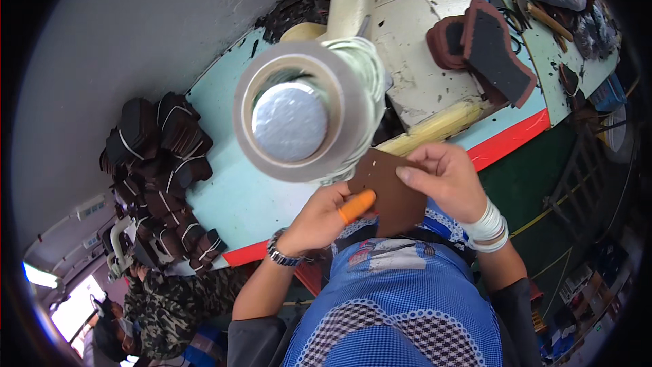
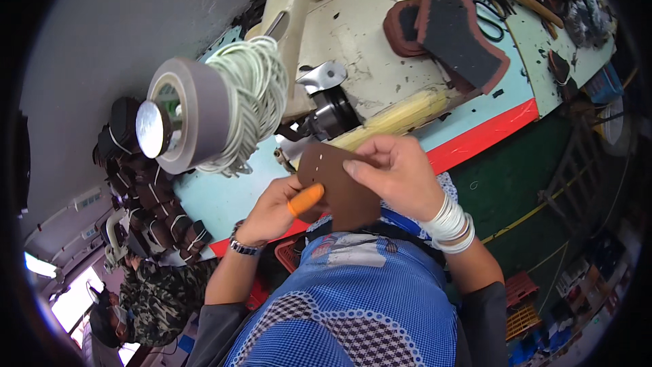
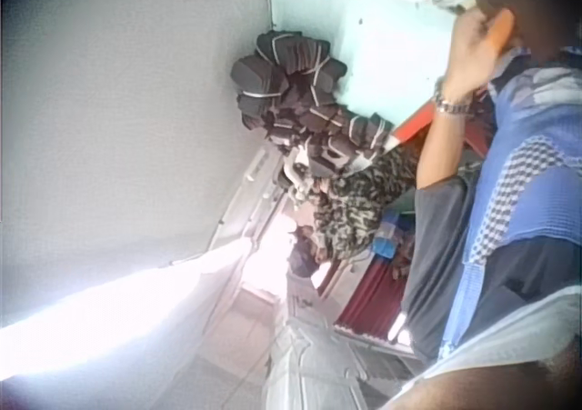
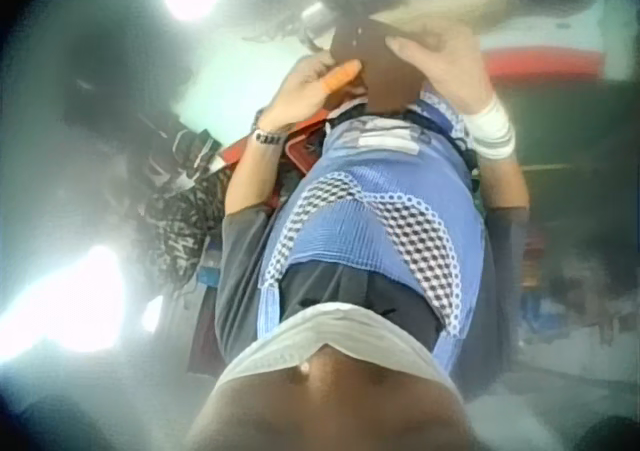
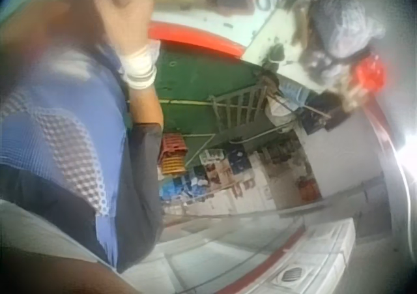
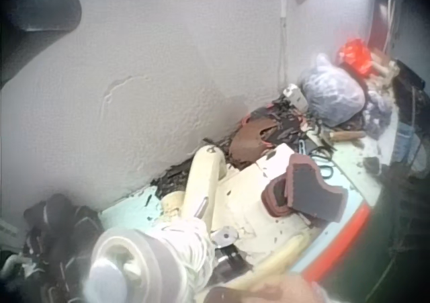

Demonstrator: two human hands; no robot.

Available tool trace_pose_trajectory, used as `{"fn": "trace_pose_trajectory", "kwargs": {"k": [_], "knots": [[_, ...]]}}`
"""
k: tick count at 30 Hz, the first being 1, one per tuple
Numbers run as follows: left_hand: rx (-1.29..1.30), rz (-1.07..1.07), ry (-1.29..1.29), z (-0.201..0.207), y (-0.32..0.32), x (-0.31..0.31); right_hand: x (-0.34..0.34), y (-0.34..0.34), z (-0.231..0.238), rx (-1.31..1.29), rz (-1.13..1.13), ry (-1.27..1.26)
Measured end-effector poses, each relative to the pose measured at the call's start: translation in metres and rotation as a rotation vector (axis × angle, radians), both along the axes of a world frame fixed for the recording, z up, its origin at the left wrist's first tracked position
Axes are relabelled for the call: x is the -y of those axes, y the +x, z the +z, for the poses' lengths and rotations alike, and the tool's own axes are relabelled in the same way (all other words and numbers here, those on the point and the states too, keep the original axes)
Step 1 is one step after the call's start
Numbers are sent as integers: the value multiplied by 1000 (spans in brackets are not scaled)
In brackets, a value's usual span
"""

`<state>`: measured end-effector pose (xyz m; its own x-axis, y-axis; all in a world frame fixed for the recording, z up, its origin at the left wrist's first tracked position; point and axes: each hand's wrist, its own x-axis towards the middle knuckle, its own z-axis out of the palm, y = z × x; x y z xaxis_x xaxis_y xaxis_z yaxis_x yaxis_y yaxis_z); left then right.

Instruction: The person thins the edges of leather shoe components using an industrial skiving machine, then organizes the processed components.

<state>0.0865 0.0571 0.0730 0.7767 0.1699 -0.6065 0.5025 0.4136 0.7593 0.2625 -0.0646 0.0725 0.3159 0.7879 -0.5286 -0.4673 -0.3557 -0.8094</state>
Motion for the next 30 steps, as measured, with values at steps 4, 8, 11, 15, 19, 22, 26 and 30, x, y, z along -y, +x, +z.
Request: {"fn": "trace_pose_trajectory", "kwargs": {"k": [4, 8, 11, 15, 19, 22, 26, 30], "knots": [[-226, 339, -117, -11, -3, -10, -3, -21, -8, -144, 50, -144], [-220, 475, -236, -10, -1, -21, -16, -19, -18, -219, 48, -159], [-224, 476, -218, -11, 3, -22, -18, -18, -24, -245, 59, -184], [-209, 396, -17, -19, 19, -13, -8, -12, -18, -141, 35, -189], [238, -296, 1085, -33, -7, -65, -3, -16, -1, -618, -78, -138], [116, -487, 1233, -49, -6, -87, -2, -23, 0, -181, -23, -163], [-677, -623, 939, 10, 41, -64, -13, -12, -8, 335, -198, -44], [-219, -114, 189, -31, -37, -72, -6, 14, 9, 814, -289, -26]]}}
